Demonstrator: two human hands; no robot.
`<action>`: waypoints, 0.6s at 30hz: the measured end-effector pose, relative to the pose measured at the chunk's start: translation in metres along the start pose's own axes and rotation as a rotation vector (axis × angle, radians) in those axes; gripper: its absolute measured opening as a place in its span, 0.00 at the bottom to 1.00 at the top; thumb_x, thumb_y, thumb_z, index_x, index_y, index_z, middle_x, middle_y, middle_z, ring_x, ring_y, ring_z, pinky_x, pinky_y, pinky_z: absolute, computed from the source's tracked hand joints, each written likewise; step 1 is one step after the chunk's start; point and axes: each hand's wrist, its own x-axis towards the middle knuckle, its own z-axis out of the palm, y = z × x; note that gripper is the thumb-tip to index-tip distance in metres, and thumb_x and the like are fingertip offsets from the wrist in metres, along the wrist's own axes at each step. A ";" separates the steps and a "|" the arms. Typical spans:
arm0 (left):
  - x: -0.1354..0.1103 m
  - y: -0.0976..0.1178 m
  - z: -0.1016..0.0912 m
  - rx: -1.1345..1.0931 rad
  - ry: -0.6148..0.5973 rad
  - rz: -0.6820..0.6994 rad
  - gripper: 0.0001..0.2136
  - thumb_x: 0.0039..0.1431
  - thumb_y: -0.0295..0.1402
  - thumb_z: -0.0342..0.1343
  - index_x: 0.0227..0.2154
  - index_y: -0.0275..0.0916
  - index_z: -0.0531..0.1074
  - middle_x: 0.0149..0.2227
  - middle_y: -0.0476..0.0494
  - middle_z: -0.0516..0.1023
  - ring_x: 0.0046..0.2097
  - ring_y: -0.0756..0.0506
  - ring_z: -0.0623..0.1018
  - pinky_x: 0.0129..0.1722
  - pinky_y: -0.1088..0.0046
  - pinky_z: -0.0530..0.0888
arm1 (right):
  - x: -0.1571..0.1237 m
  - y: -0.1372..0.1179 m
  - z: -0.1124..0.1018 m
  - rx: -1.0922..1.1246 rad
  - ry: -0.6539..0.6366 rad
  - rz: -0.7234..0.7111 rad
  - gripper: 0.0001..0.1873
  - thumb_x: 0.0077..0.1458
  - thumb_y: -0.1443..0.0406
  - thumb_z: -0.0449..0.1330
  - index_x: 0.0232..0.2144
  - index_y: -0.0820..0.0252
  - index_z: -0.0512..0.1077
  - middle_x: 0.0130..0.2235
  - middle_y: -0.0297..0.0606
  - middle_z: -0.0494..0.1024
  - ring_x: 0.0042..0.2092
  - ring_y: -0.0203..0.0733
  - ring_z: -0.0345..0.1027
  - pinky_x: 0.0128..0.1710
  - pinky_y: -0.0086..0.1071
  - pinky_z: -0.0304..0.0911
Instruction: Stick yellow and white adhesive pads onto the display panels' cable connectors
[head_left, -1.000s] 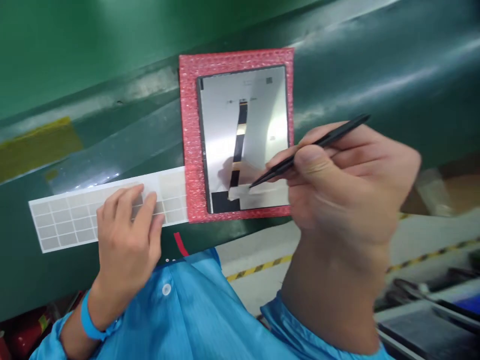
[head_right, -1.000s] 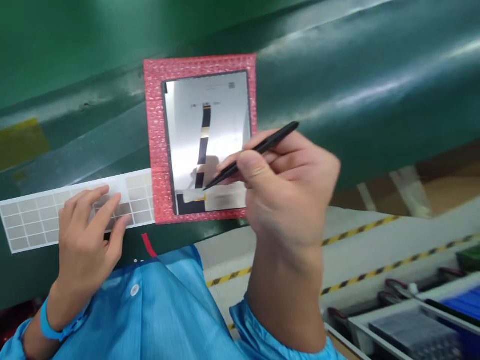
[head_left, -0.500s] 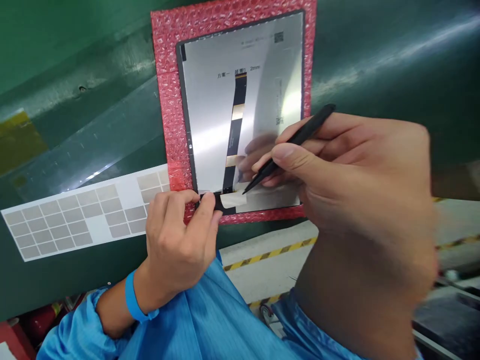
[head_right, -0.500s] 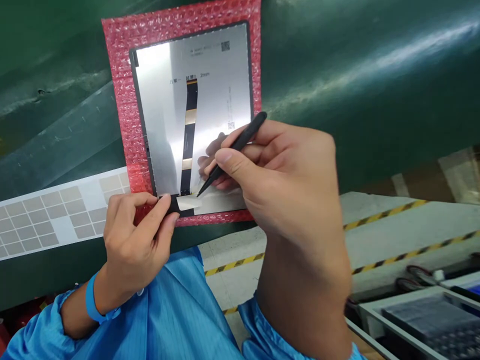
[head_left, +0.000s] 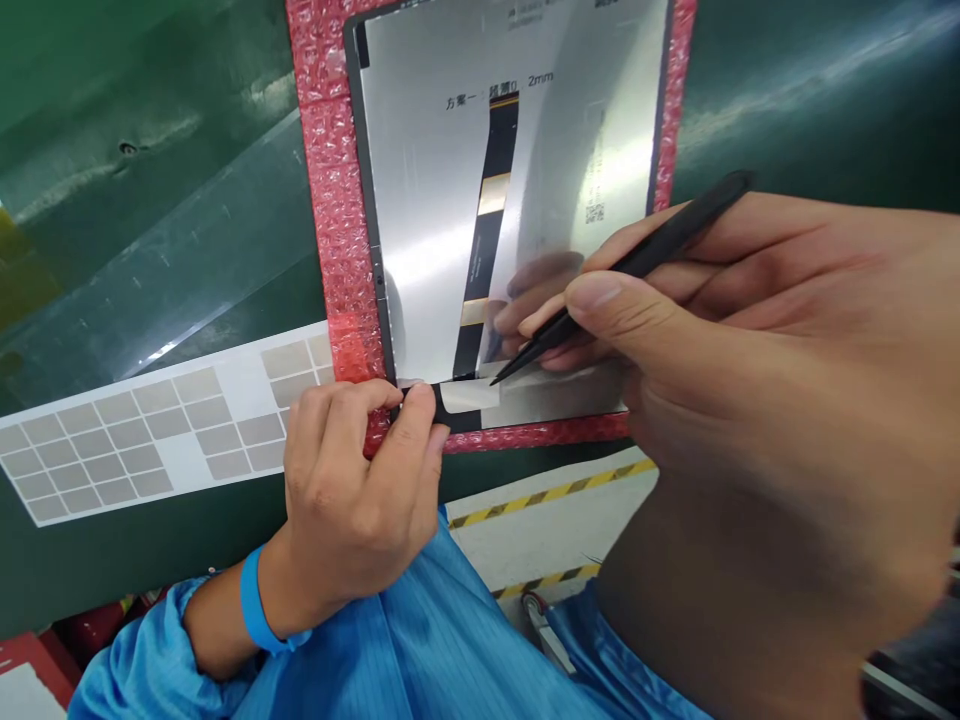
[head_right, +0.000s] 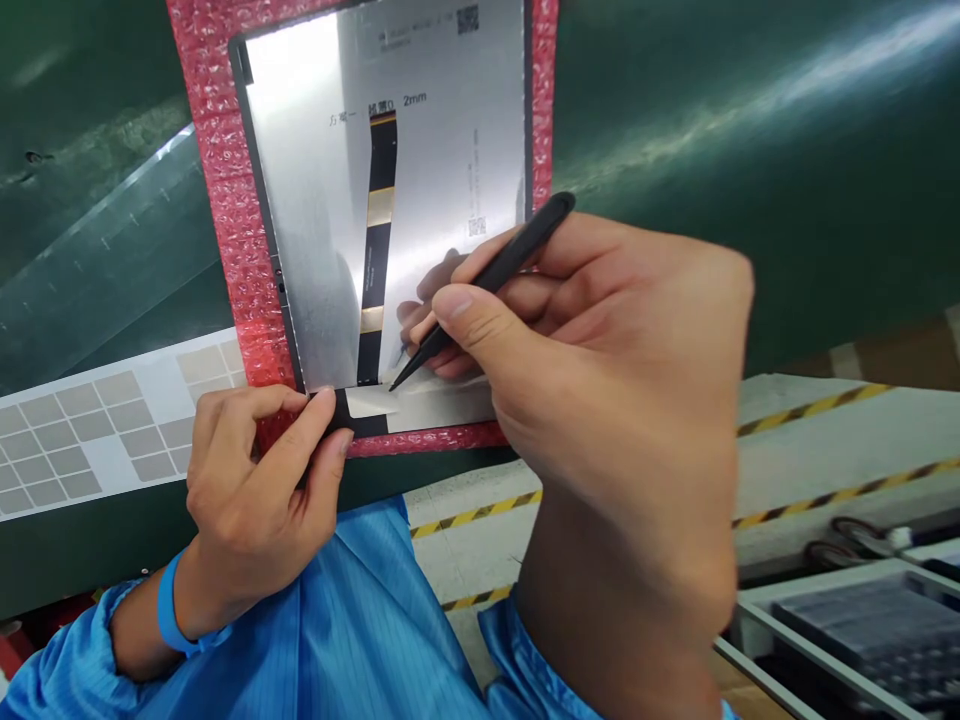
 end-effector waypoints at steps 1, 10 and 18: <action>0.000 0.000 0.000 0.000 -0.001 0.000 0.11 0.67 0.24 0.64 0.51 0.30 0.80 0.42 0.33 0.81 0.44 0.39 0.76 0.40 0.58 0.76 | 0.000 0.000 0.000 -0.001 -0.005 0.007 0.11 0.55 0.77 0.70 0.27 0.59 0.80 0.28 0.36 0.85 0.27 0.37 0.81 0.22 0.21 0.75; 0.002 0.001 0.001 0.006 0.002 -0.003 0.11 0.67 0.24 0.64 0.50 0.30 0.81 0.42 0.33 0.81 0.45 0.39 0.76 0.42 0.59 0.77 | -0.001 0.002 0.003 -0.024 0.027 0.015 0.12 0.56 0.78 0.70 0.26 0.58 0.80 0.29 0.36 0.85 0.27 0.37 0.80 0.23 0.22 0.74; 0.002 0.001 0.001 0.121 -0.073 0.029 0.15 0.68 0.23 0.61 0.55 0.38 0.80 0.47 0.35 0.79 0.49 0.38 0.74 0.46 0.58 0.76 | -0.002 0.004 0.002 -0.030 0.031 -0.030 0.12 0.55 0.79 0.70 0.28 0.57 0.82 0.30 0.34 0.86 0.27 0.36 0.80 0.23 0.21 0.75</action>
